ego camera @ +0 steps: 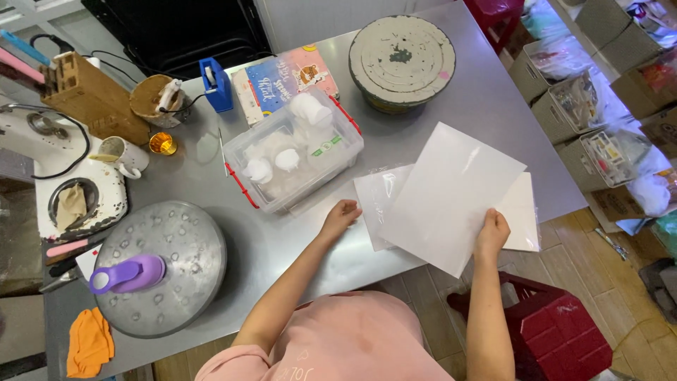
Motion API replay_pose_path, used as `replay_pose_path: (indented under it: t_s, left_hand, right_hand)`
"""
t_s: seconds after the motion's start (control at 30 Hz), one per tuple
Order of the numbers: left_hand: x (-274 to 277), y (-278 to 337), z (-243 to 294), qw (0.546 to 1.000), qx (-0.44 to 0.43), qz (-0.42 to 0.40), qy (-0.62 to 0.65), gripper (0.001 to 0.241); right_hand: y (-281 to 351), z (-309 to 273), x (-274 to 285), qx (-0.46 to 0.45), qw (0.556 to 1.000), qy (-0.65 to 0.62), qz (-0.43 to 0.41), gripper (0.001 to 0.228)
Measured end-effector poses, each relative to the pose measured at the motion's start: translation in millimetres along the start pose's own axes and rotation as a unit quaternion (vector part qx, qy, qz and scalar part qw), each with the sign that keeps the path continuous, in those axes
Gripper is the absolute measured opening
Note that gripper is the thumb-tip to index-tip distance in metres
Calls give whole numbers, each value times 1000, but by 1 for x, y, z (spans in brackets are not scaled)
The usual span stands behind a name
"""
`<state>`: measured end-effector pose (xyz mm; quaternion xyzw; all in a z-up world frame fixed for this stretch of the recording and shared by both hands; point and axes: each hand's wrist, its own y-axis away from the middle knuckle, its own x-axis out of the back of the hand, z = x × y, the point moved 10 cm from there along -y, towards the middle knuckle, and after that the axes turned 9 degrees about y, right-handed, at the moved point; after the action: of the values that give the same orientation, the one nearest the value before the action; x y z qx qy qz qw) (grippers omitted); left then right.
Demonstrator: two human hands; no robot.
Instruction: The person unboxes and unwraps sheets of edible cake decorations by hand. They open a plastic container, remove a bundle of white sheets, and separate the individual sheets before pressing a small purple decorative element onto one of the sheets.
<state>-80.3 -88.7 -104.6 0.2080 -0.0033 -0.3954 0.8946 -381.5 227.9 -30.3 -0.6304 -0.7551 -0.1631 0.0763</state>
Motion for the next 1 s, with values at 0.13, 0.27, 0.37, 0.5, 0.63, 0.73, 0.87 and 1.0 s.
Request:
replay_pose_path:
  t_s: [0.13,0.27,0.37,0.5,0.63,0.73,0.87,1.0]
  left_hand:
    - [-9,-11,-71,994,102,30,13,62]
    - [-22,-36,-111,986,128,50,93,57]
    - [-38,-36,-83,994,108,34,-4,45]
    - [-54,-5,-12,975,97,50,-193,26]
    - [-39,21,19,974,88,61,-197,22]
    - [-10,47,83,928,-95,84,-351,28]
    - [40,126,209,859,-213,142,-444,16]
    - [96,195,306,820,-342,210,-408,14]
  right_hand:
    - [-30,61,46,-40,989,110,91,27]
    - [-51,112,75,-75,984,57,150,21]
    - [-69,151,76,-109,984,-7,138,21]
    - [-67,150,66,-151,967,-165,126,25]
    - [-53,139,63,-197,956,-182,120,31]
    - [-54,143,61,-193,962,-159,114,30]
    - [-63,152,69,-165,975,-78,124,24]
    - [-70,125,69,-63,983,76,157,30]
